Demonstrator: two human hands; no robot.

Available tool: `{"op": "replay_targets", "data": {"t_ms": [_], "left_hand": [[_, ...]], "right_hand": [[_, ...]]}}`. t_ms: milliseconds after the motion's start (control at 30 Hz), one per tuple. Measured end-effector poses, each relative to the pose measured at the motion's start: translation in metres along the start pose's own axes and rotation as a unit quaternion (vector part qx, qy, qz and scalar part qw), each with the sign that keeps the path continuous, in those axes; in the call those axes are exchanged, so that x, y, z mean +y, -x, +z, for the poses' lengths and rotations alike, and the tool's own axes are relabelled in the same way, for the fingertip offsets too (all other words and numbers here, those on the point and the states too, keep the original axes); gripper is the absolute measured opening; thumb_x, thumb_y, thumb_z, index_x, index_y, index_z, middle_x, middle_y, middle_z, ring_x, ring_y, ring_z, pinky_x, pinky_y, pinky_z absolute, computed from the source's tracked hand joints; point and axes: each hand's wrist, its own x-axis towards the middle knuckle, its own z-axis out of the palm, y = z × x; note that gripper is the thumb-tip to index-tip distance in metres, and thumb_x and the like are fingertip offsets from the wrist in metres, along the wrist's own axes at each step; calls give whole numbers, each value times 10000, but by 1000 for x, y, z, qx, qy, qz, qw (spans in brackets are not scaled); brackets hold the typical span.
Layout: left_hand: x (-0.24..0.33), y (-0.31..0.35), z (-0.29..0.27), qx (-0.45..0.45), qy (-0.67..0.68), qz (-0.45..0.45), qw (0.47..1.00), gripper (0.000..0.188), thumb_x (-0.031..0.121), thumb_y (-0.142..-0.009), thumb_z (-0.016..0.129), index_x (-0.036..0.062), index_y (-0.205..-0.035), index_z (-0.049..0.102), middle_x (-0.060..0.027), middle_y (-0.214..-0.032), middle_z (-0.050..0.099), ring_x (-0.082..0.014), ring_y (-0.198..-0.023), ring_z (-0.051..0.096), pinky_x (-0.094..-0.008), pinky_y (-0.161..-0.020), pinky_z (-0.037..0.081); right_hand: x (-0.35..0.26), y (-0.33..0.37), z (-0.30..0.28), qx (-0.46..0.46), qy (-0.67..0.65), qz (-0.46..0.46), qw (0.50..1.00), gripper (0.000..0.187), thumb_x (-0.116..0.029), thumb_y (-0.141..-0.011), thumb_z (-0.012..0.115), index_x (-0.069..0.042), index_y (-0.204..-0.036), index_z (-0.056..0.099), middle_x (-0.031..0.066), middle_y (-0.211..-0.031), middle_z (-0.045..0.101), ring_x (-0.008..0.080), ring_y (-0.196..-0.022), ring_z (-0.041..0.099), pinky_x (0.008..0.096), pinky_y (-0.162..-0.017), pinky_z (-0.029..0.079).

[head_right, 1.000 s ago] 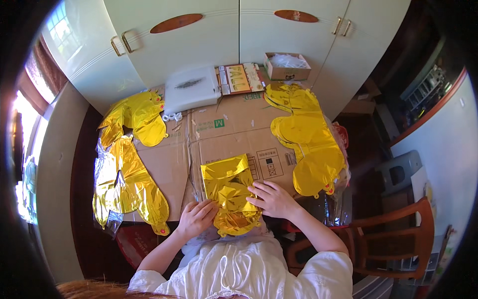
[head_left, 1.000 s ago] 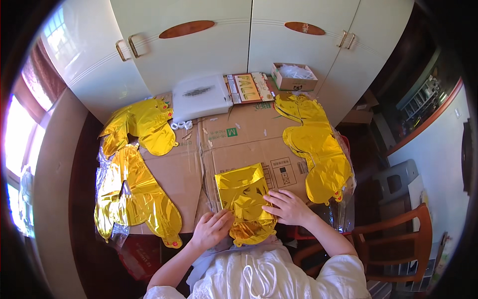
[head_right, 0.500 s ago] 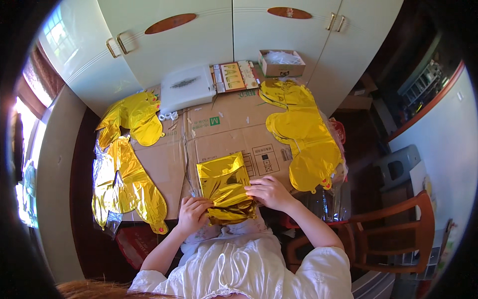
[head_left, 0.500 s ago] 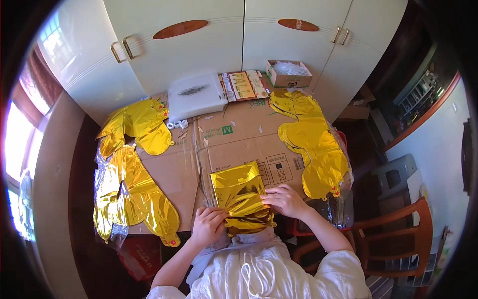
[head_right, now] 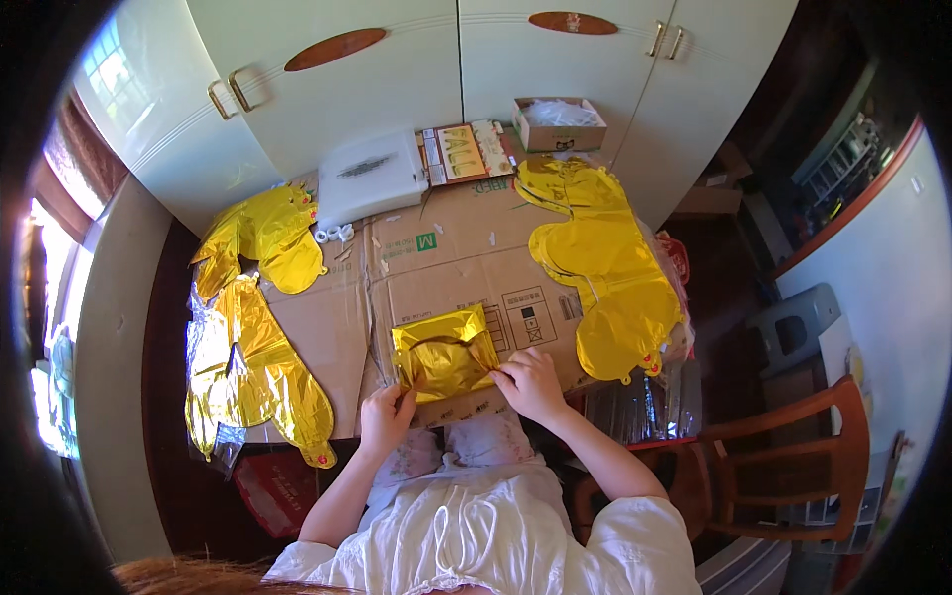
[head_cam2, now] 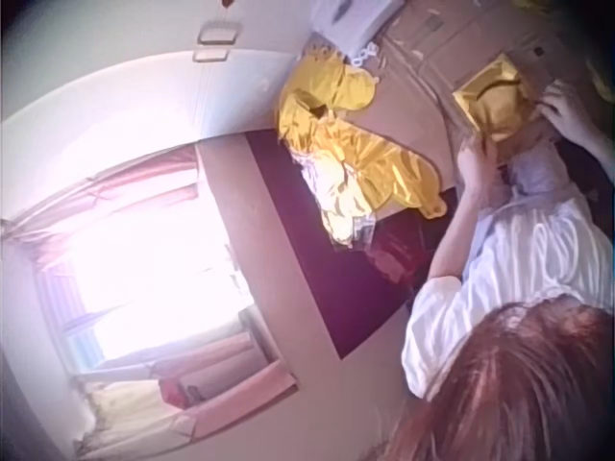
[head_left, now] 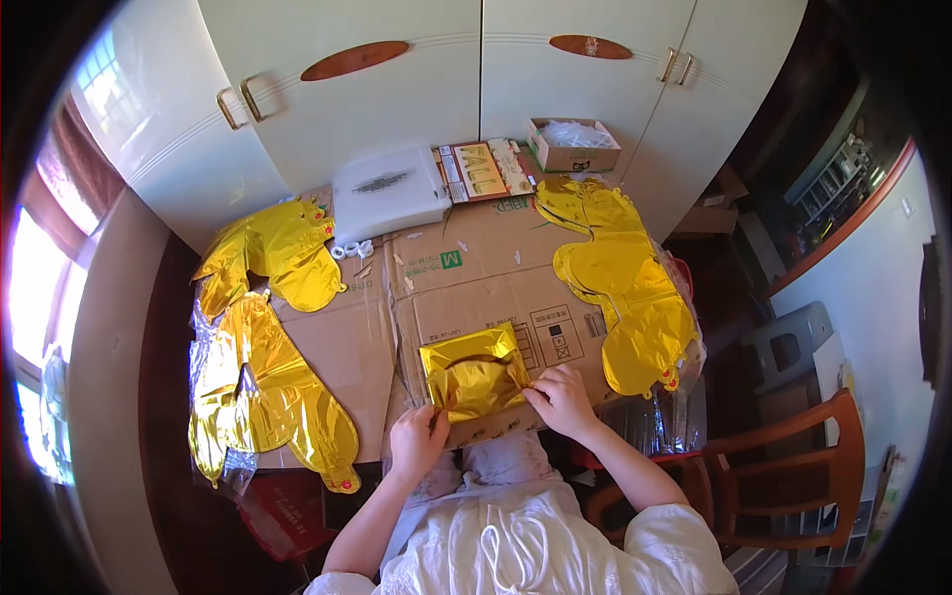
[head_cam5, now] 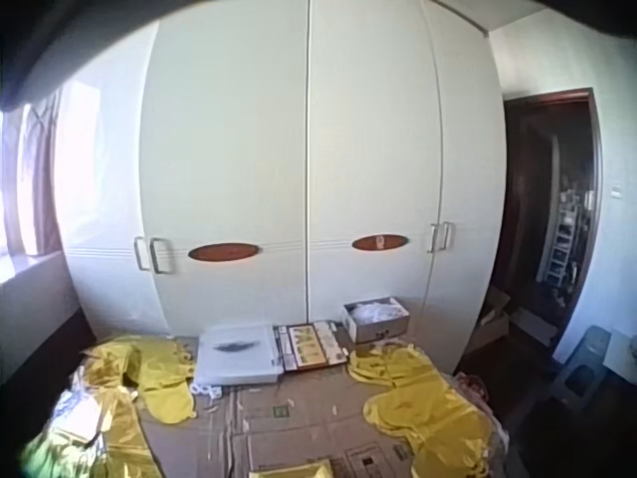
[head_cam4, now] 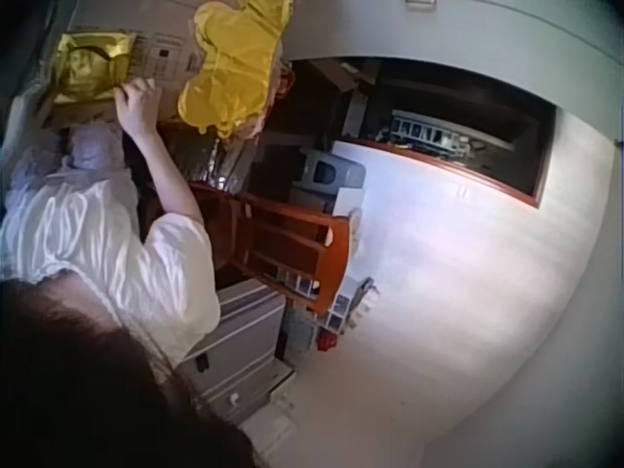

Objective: Folding gold foil letter-shaped balloons and placing them into individual plastic retail packaging with paper inserts.

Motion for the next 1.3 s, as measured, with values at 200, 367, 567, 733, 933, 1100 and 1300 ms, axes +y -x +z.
{"op": "replay_targets", "data": {"t_ms": [200, 367, 567, 733, 933, 1100, 1300], "left_hand": [[4, -12, 6, -3, -22, -81, 996, 262, 247, -842, 630, 21, -709, 615, -201, -628, 616, -385, -593, 620, -483, -561, 485], [6, -19, 6, -1, -55, -96, 994, 258, 246, -836, 632, 18, -717, 619, -189, -647, 637, -381, -605, 633, -476, -572, 498], [4, -22, 7, 3, -44, -112, 993, 262, 279, -850, 651, 29, -776, 629, -158, -696, 674, -366, -627, 653, -463, -585, 516], [11, -21, 0, 3, -25, -137, 990, 250, 261, -840, 683, 36, -911, 601, -139, -817, 694, -341, -728, 671, -448, -632, 527], [41, 9, 4, 55, -179, 135, 973, 434, 276, -819, 702, 38, -1157, 571, -164, -1297, 552, -336, -1225, 515, -423, -982, 434], [48, 12, 29, -70, -221, 172, 957, 739, 508, -860, 614, 42, -1411, 457, -204, -1467, 423, -385, -1393, 353, -567, -1127, 249], [43, 6, 31, -76, -237, 176, 952, 761, 617, -852, 562, 127, -1427, 464, -184, -1489, 398, -394, -1404, 322, -590, -1126, 224]], "right_hand": [[-11, -3, 8, 40, 70, 32, 996, 245, -256, -868, 642, -74, -705, 622, 59, -750, 592, 274, -808, 553, 429, -718, 406], [-16, -5, 14, 57, 104, 45, 992, 241, -250, -866, 633, -79, -696, 617, 65, -743, 594, 275, -796, 557, 439, -694, 408], [-20, -6, 21, 64, 156, 56, 984, 243, -257, -863, 633, -82, -695, 611, 64, -747, 590, 270, -796, 554, 440, -691, 402], [-20, -4, 26, 74, 192, 44, 978, 244, -265, -870, 619, -89, -704, 589, 63, -753, 565, 266, -788, 540, 438, -689, 395], [-22, -4, 27, 86, 214, 30, 973, 228, -254, -868, 614, -96, -709, 569, 66, -752, 550, 267, -782, 536, 434, -681, 394], [-25, -4, 27, 77, 216, 42, 972, 210, -230, -862, 622, -83, -719, 577, 81, -757, 550, 281, -780, 543, 438, -687, 400], [-25, -4, 26, 80, 210, 41, 974, 207, -204, -855, 626, -73, -707, 564, 94, -748, 548, 298, -769, 542, 448, -685, 402]]}}
